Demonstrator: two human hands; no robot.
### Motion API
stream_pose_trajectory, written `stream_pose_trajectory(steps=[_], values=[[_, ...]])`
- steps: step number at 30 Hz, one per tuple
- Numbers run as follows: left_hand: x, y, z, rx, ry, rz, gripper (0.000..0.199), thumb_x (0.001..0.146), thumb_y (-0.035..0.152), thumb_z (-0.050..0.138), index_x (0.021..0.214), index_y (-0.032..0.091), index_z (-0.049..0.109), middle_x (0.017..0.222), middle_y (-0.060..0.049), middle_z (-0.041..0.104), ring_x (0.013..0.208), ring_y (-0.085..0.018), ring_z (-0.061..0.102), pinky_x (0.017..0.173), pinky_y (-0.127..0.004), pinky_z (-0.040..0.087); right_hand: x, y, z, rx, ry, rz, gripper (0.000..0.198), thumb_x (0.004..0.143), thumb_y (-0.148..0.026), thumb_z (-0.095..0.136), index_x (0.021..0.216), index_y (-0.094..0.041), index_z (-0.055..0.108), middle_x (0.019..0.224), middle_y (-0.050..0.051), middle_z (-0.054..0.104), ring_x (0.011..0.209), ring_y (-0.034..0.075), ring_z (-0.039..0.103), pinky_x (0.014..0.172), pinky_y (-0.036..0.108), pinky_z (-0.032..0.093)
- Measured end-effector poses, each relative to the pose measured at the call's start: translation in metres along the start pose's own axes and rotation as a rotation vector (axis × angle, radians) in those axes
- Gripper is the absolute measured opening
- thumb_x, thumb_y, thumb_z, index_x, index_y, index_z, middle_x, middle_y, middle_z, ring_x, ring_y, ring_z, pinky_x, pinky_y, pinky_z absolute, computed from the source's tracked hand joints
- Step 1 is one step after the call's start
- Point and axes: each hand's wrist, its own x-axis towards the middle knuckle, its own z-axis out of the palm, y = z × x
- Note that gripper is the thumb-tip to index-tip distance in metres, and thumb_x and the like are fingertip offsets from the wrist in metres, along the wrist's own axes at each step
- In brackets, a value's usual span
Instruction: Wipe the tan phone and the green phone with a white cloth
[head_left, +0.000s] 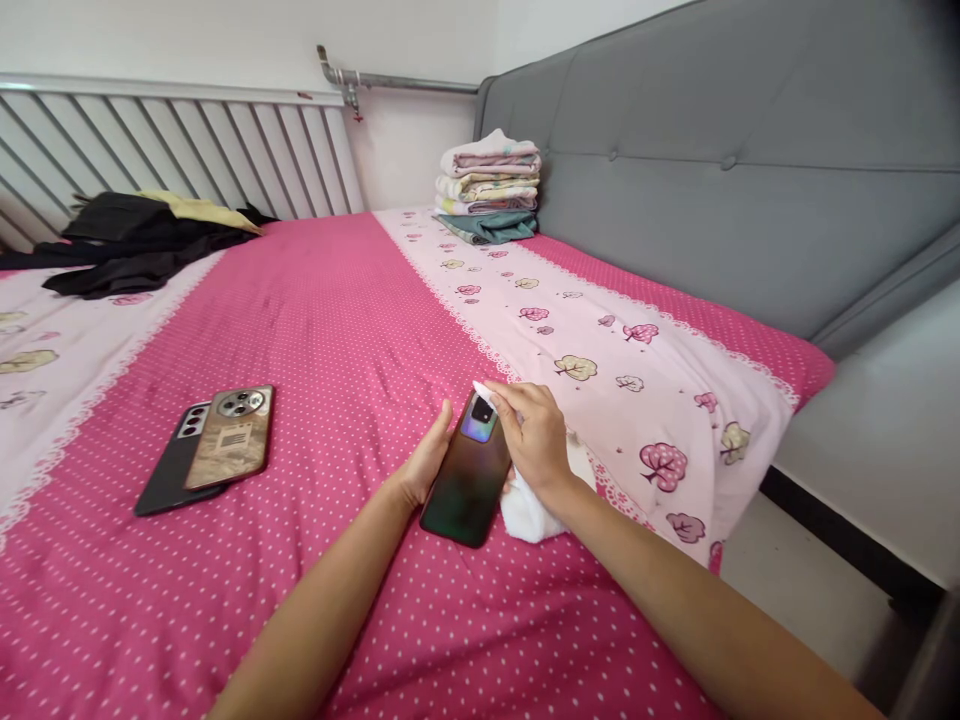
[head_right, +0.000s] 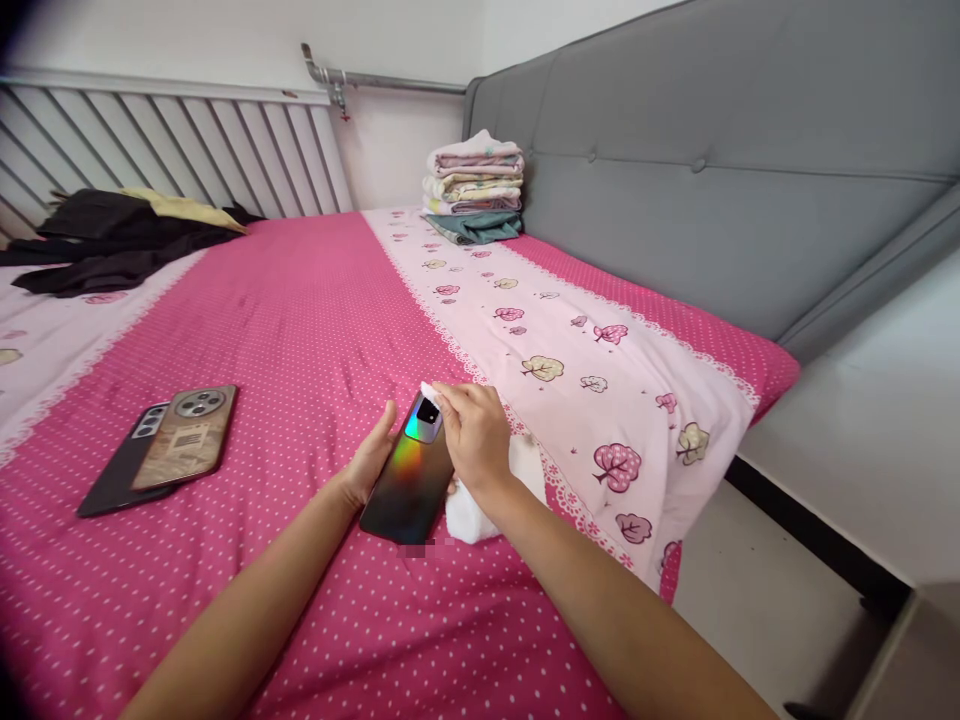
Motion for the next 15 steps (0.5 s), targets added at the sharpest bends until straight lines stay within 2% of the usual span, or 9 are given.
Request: stream_pose_trajectory(steps=[6, 15], values=[[0.0013, 0.0014, -0.0057, -0.03, 0.007, 0.026, 0.091, 0.092, 0.071, 0.009, 0.127, 0.005, 0.06, 0.088, -0.02, 0.074, 0.077, -0.029, 0.072, 0.079, -0.041, 0.053, -0.0005, 0.0034, 0.0018, -0.001, 0.026, 0.009, 0.03, 0.098, -0.031, 0.049, 0.114, -0.023, 0.073, 0.097, 0.008, 0.072, 0.094, 0.023, 0.06, 0.087, 0.038, 0.05], [0.0011, 0.0033, -0.0031, -0.076, 0.079, 0.089, 0.092, 0.093, 0.07, 0.011, 0.121, 0.0, 0.063, 0.093, -0.023, 0.073, 0.077, -0.028, 0.071, 0.081, -0.04, 0.053, -0.0022, 0.0045, 0.0041, 0.022, 0.047, 0.056, 0.033, 0.097, -0.03, 0.047, 0.119, -0.023, 0.07, 0.11, 0.008, 0.074, 0.098, 0.024, 0.067, 0.086, 0.041, 0.052]])
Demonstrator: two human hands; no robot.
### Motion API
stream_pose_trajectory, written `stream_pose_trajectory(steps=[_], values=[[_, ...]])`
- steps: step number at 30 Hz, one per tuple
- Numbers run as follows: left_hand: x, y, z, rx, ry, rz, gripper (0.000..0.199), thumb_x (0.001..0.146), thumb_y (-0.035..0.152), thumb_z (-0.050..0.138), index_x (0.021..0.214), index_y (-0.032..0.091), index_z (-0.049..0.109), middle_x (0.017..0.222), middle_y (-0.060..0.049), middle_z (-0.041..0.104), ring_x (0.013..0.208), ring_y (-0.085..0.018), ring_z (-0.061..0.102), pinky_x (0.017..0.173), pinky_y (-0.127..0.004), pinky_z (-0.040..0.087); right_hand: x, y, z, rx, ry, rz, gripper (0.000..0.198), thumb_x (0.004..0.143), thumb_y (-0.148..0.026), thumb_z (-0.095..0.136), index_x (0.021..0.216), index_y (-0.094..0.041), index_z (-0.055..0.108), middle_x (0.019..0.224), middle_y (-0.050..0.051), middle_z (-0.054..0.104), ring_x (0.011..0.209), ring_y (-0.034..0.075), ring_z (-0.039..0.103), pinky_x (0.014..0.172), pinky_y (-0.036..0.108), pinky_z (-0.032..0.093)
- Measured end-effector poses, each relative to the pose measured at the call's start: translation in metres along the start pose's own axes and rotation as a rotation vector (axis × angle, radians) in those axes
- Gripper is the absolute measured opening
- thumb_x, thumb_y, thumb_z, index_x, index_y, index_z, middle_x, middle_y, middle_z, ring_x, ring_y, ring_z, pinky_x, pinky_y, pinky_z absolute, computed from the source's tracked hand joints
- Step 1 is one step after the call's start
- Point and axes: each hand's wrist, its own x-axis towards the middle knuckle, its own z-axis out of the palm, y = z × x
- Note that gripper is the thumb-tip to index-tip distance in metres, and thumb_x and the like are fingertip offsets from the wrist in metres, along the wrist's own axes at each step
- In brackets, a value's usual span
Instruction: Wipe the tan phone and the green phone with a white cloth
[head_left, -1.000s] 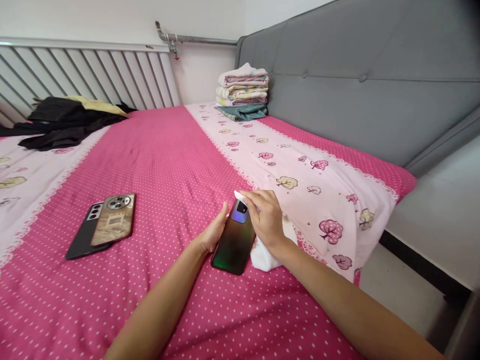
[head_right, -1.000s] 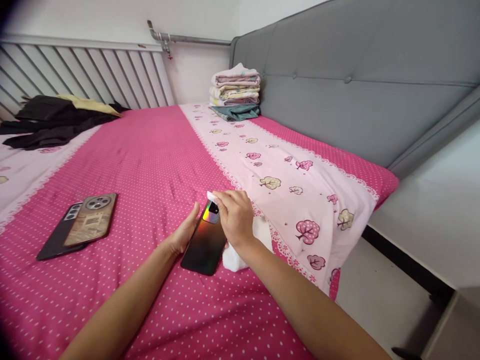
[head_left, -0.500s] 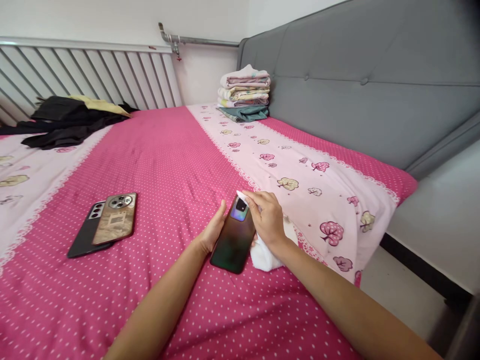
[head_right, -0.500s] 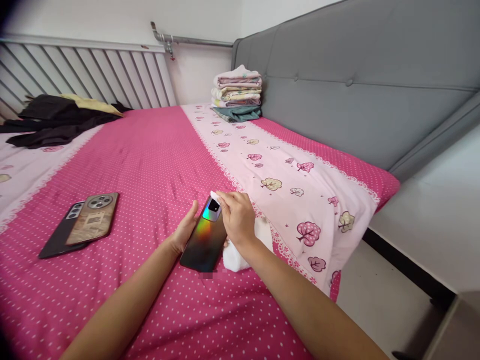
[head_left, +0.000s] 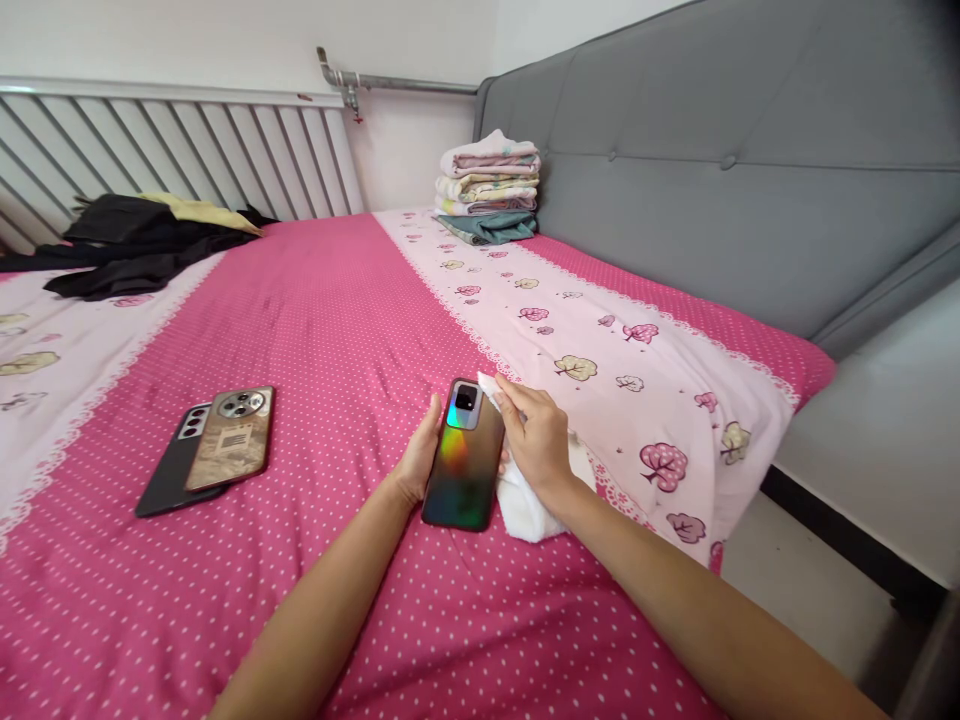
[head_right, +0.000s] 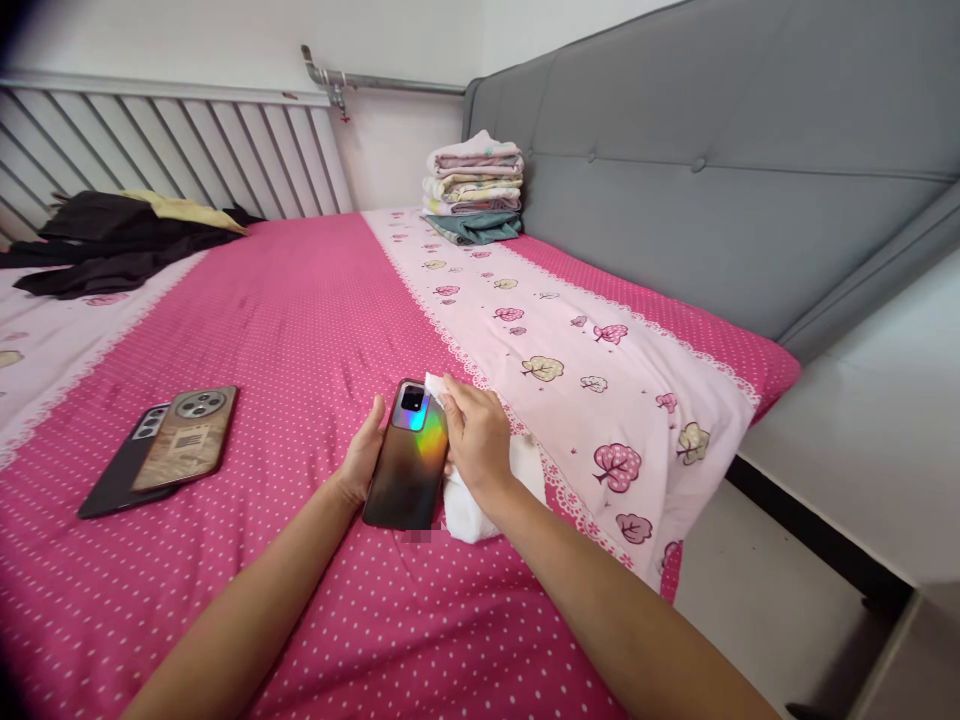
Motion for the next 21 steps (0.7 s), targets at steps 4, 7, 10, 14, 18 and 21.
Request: stream_pose_trajectory(steps=[4, 7, 10, 14, 18, 21], values=[[0.0004, 0.0002, 0.0017, -0.031, 0.059, 0.026, 0.09, 0.093, 0.068, 0.011, 0.119, 0.0, 0.064, 0.099, -0.024, 0.073, 0.076, -0.028, 0.071, 0.078, -0.04, 0.054, -0.0009, -0.001, 0.0004, -0.02, -0.007, 0.012, 0.035, 0.097, -0.03, 0.046, 0.122, -0.021, 0.069, 0.109, 0.009, 0.074, 0.096, 0.024, 0.068, 0.084, 0.04, 0.053], [0.0014, 0.0, 0.0012, -0.05, 0.068, 0.038, 0.088, 0.094, 0.067, 0.012, 0.119, 0.0, 0.064, 0.098, -0.024, 0.073, 0.076, -0.028, 0.071, 0.079, -0.041, 0.054, -0.0017, -0.0024, 0.0002, -0.05, -0.011, 0.019, 0.035, 0.097, -0.03, 0.045, 0.123, -0.022, 0.068, 0.106, 0.009, 0.075, 0.094, 0.025, 0.067, 0.083, 0.04, 0.053], [0.0023, 0.0006, 0.0005, -0.052, 0.069, 0.042, 0.088, 0.094, 0.068, 0.013, 0.12, 0.0, 0.063, 0.093, -0.023, 0.074, 0.074, -0.028, 0.071, 0.079, -0.042, 0.054, -0.0029, -0.0031, 0.0005, -0.088, -0.022, 0.035, 0.037, 0.098, -0.031, 0.044, 0.125, -0.02, 0.067, 0.098, 0.01, 0.075, 0.088, 0.025, 0.067, 0.079, 0.039, 0.052], [0.0018, 0.0033, 0.0033, -0.061, 0.098, 0.084, 0.085, 0.095, 0.066, 0.013, 0.125, 0.003, 0.061, 0.091, -0.02, 0.074, 0.072, -0.028, 0.072, 0.081, -0.042, 0.054, -0.0052, -0.0015, 0.0022, -0.13, -0.038, 0.021, 0.039, 0.099, -0.033, 0.043, 0.129, -0.021, 0.065, 0.085, 0.008, 0.073, 0.081, 0.024, 0.064, 0.073, 0.036, 0.051], [0.0011, 0.0061, 0.0068, -0.075, 0.146, 0.117, 0.082, 0.096, 0.064, 0.013, 0.132, 0.005, 0.057, 0.094, -0.019, 0.075, 0.073, -0.028, 0.072, 0.084, -0.044, 0.054, -0.0073, -0.001, 0.004, -0.148, -0.057, -0.034, 0.039, 0.099, -0.031, 0.043, 0.129, -0.021, 0.064, 0.089, 0.009, 0.073, 0.082, 0.023, 0.063, 0.074, 0.035, 0.051], [0.0012, 0.0083, 0.007, -0.073, 0.238, 0.161, 0.079, 0.097, 0.062, 0.016, 0.129, 0.004, 0.059, 0.094, -0.018, 0.075, 0.075, -0.027, 0.072, 0.083, -0.042, 0.055, -0.0088, -0.0032, 0.0043, -0.167, -0.097, -0.056, 0.038, 0.099, -0.03, 0.044, 0.129, -0.018, 0.064, 0.092, 0.01, 0.073, 0.084, 0.024, 0.064, 0.074, 0.036, 0.051]])
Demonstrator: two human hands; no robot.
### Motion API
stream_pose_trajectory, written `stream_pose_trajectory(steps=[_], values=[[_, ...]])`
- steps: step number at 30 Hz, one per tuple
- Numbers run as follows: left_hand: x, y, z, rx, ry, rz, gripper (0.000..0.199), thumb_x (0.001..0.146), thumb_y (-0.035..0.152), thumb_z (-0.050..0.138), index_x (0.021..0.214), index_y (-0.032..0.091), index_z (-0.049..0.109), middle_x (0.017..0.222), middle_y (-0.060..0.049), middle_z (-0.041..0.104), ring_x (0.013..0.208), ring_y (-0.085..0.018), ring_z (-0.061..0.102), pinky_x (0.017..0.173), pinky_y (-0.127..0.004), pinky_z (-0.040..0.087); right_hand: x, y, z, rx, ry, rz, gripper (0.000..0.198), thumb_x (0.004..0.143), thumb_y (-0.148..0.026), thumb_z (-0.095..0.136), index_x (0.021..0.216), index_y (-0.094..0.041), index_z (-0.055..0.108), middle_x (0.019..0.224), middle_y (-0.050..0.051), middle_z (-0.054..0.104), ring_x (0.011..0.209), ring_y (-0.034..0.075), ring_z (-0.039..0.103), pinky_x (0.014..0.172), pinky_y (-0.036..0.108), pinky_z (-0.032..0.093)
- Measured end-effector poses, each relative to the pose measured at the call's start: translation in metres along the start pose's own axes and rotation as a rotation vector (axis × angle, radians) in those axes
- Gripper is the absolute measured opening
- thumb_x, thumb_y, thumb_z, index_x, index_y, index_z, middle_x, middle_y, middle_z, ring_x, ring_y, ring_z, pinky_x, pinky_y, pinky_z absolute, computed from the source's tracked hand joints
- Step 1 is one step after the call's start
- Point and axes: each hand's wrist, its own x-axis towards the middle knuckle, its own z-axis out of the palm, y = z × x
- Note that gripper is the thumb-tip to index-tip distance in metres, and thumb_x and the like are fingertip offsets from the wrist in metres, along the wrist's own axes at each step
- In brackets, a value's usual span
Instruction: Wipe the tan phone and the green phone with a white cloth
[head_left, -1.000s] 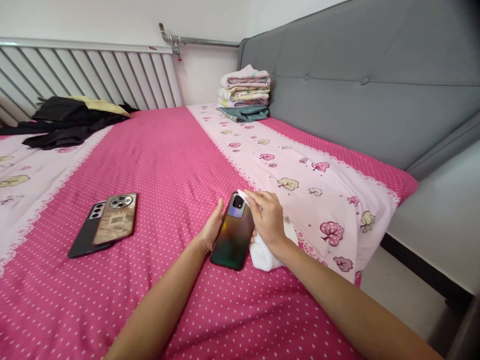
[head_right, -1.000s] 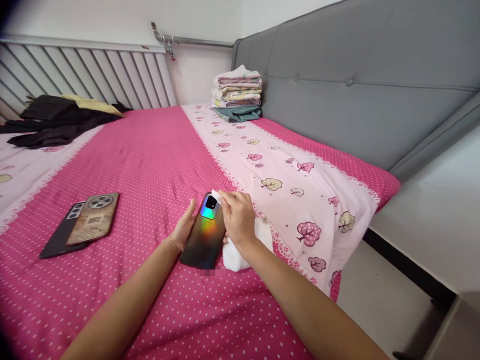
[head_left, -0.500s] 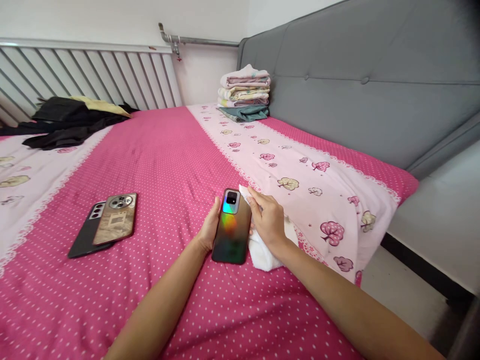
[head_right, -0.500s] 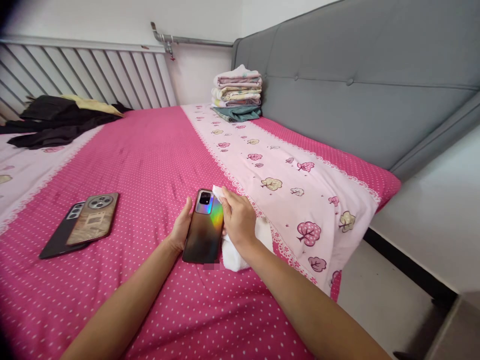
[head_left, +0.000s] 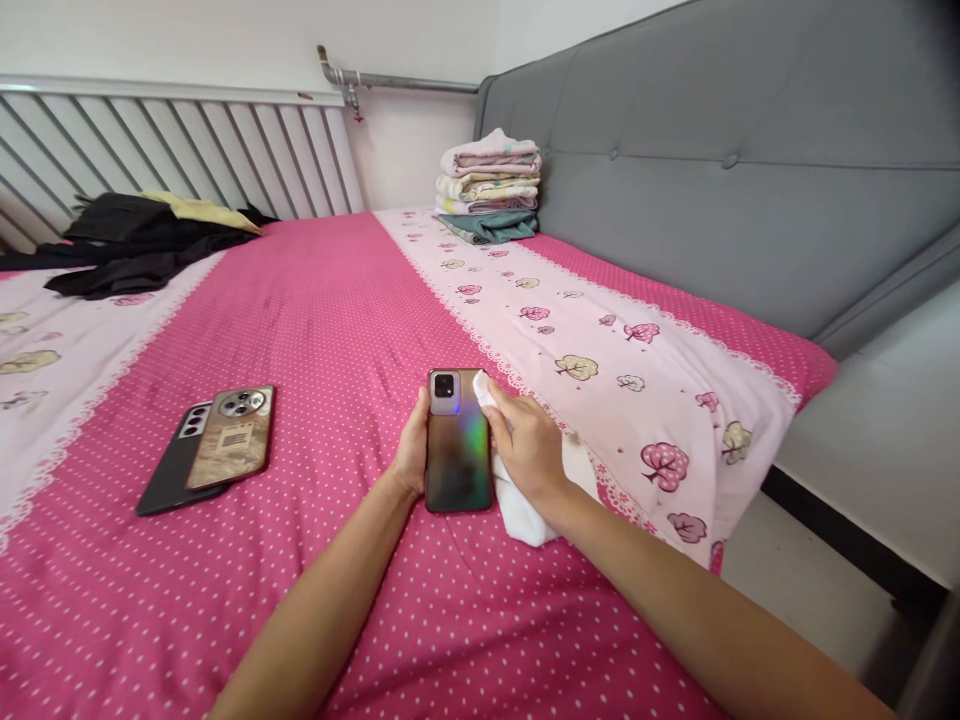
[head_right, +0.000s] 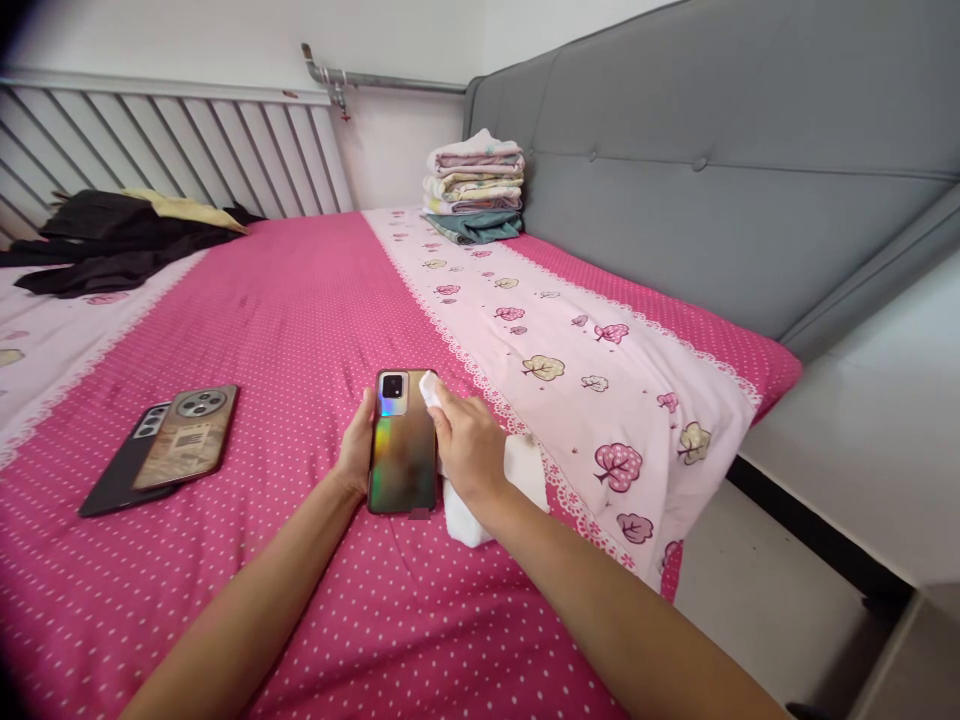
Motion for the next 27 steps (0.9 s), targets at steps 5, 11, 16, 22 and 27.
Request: stream_pose_trajectory(steps=[5, 11, 16, 22, 27], values=[[0.001, 0.003, 0.001, 0.013, 0.083, 0.069, 0.073, 0.099, 0.057, 0.019, 0.107, 0.005, 0.069, 0.087, -0.017, 0.075, 0.071, -0.025, 0.072, 0.079, -0.038, 0.056, -0.001, -0.003, -0.001, -0.066, -0.073, -0.027, 0.036, 0.098, -0.027, 0.047, 0.127, -0.017, 0.065, 0.091, 0.009, 0.074, 0.083, 0.024, 0.065, 0.069, 0.034, 0.051], [0.001, 0.004, 0.005, 0.048, 0.158, 0.066, 0.069, 0.099, 0.056, 0.021, 0.095, 0.009, 0.071, 0.078, -0.015, 0.075, 0.063, -0.023, 0.071, 0.07, -0.037, 0.057, 0.0, -0.008, -0.003, -0.14, -0.181, -0.001, 0.036, 0.097, -0.026, 0.051, 0.13, -0.017, 0.063, 0.088, 0.007, 0.075, 0.081, 0.023, 0.065, 0.066, 0.032, 0.049], [0.002, 0.004, 0.005, 0.04, 0.252, 0.142, 0.063, 0.098, 0.057, 0.029, 0.101, 0.009, 0.071, 0.084, -0.013, 0.076, 0.071, -0.023, 0.072, 0.078, -0.036, 0.058, 0.003, -0.021, -0.012, -0.198, -0.312, 0.051, 0.036, 0.098, -0.024, 0.051, 0.132, -0.021, 0.061, 0.094, 0.007, 0.075, 0.087, 0.02, 0.065, 0.071, 0.029, 0.048], [0.005, 0.006, 0.0, 0.015, 0.282, 0.226, 0.067, 0.096, 0.061, 0.03, 0.098, 0.009, 0.072, 0.083, -0.014, 0.076, 0.076, -0.027, 0.073, 0.08, -0.041, 0.058, 0.004, -0.029, -0.017, -0.213, -0.442, 0.033, 0.039, 0.099, -0.023, 0.049, 0.137, -0.022, 0.057, 0.1, 0.006, 0.075, 0.09, 0.02, 0.065, 0.074, 0.028, 0.047], [0.007, 0.01, -0.007, -0.055, 0.367, 0.301, 0.064, 0.094, 0.062, 0.034, 0.091, 0.011, 0.071, 0.07, -0.01, 0.073, 0.059, -0.023, 0.069, 0.074, -0.038, 0.059, 0.002, -0.027, -0.014, -0.189, -0.462, -0.018, 0.037, 0.099, -0.024, 0.048, 0.135, -0.022, 0.058, 0.1, 0.005, 0.075, 0.088, 0.02, 0.064, 0.072, 0.028, 0.046]])
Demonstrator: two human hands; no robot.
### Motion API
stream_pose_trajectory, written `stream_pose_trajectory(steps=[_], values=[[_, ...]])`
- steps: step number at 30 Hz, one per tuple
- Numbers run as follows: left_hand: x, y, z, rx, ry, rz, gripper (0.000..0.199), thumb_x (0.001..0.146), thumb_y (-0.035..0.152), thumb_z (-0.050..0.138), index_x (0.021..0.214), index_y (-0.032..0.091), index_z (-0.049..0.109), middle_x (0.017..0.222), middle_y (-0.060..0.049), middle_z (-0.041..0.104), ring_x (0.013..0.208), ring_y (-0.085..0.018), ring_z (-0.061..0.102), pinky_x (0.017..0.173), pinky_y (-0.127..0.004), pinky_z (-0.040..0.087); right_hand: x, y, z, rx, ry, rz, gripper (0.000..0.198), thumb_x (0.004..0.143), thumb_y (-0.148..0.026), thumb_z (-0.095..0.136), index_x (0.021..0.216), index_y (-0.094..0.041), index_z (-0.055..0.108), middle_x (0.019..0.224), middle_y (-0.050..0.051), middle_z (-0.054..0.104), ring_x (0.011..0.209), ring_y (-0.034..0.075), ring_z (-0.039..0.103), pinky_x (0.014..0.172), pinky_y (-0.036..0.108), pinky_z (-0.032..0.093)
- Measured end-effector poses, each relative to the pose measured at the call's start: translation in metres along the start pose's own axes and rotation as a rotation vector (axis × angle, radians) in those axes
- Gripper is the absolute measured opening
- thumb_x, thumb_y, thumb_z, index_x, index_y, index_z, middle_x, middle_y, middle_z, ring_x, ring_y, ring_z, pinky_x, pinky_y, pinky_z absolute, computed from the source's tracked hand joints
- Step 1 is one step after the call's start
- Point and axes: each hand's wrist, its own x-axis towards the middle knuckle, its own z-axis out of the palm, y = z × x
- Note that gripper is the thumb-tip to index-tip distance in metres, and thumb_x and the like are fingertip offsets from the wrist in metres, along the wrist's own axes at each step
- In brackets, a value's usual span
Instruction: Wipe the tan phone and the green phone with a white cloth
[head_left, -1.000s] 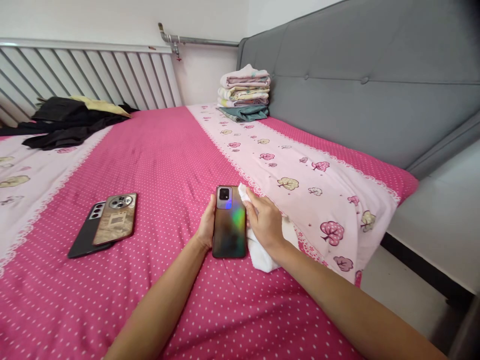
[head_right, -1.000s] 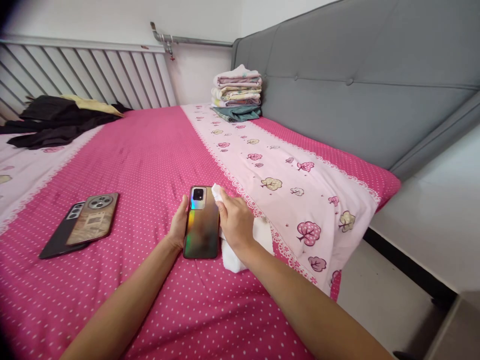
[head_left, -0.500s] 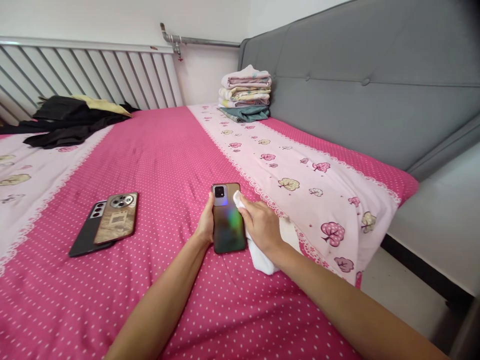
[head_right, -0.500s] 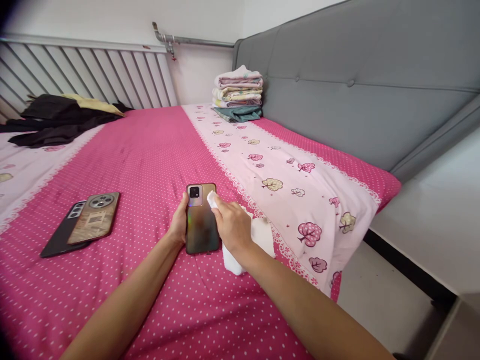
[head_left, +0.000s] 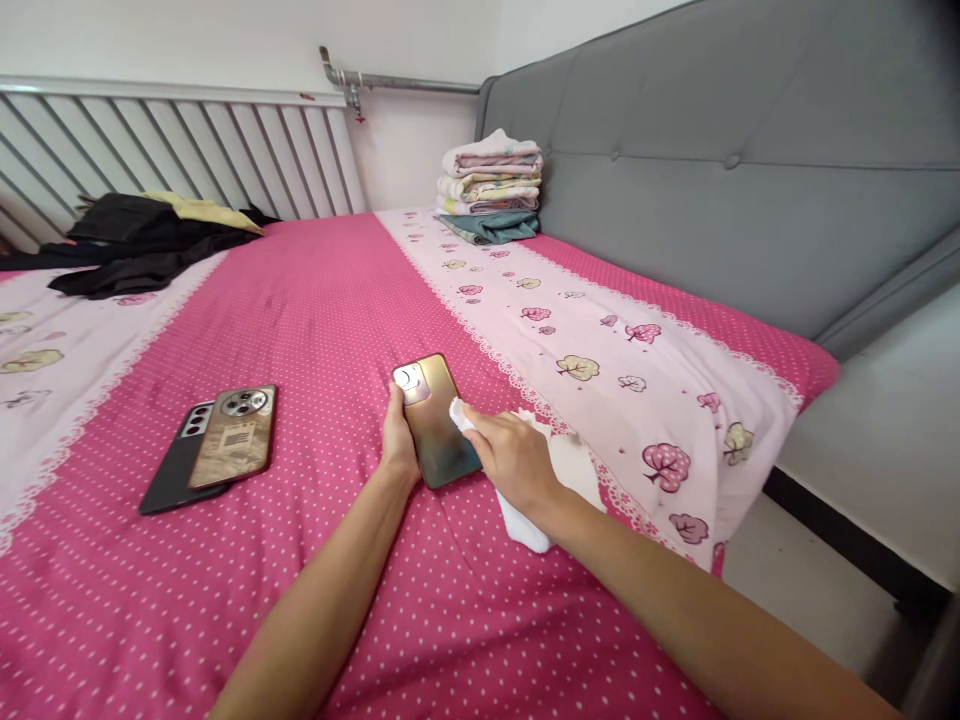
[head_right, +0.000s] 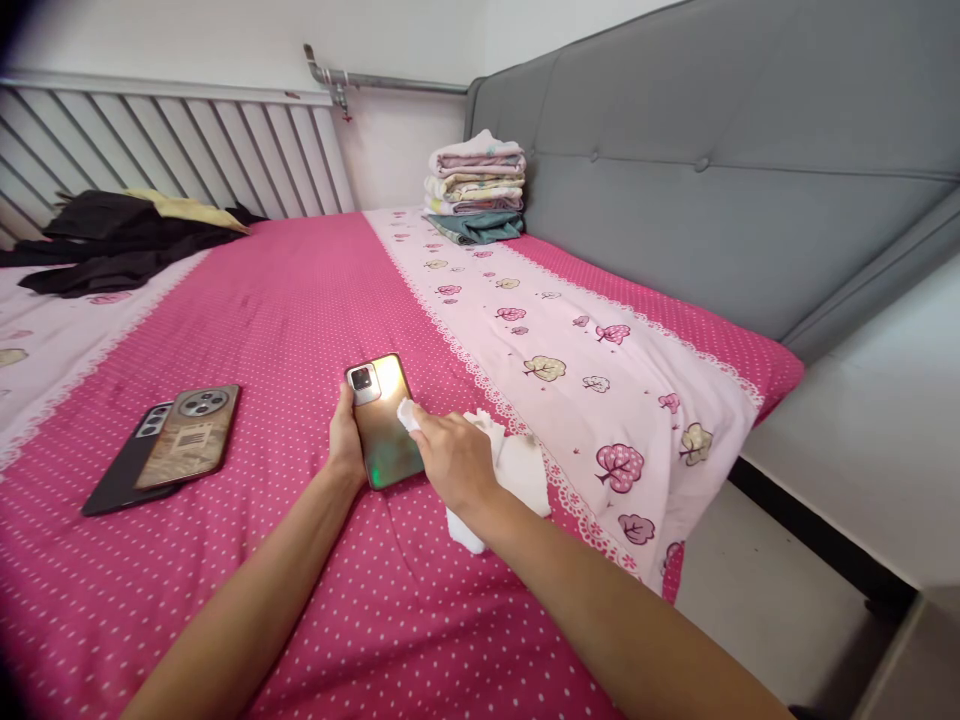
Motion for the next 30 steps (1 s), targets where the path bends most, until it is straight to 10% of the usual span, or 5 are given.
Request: stream_pose_trajectory(steps=[17, 30], values=[[0.004, 0.016, -0.001, -0.199, 0.129, 0.072, 0.059, 0.092, 0.062, 0.032, 0.083, 0.015, 0.065, 0.068, -0.008, 0.069, 0.057, -0.023, 0.064, 0.062, -0.037, 0.055, -0.004, -0.002, 0.002, 0.094, 0.015, -0.078, 0.037, 0.1, -0.024, 0.048, 0.135, -0.021, 0.058, 0.101, 0.004, 0.075, 0.088, 0.02, 0.064, 0.08, 0.031, 0.045], [0.006, 0.012, -0.008, -0.331, -0.216, -0.004, 0.078, 0.085, 0.07, 0.026, 0.11, 0.006, 0.065, 0.101, -0.023, 0.07, 0.09, -0.035, 0.069, 0.087, -0.056, 0.052, -0.003, 0.001, 0.006, 0.109, 0.07, -0.072, 0.033, 0.097, -0.024, 0.054, 0.128, -0.024, 0.064, 0.095, 0.005, 0.075, 0.087, 0.02, 0.064, 0.079, 0.031, 0.046]])
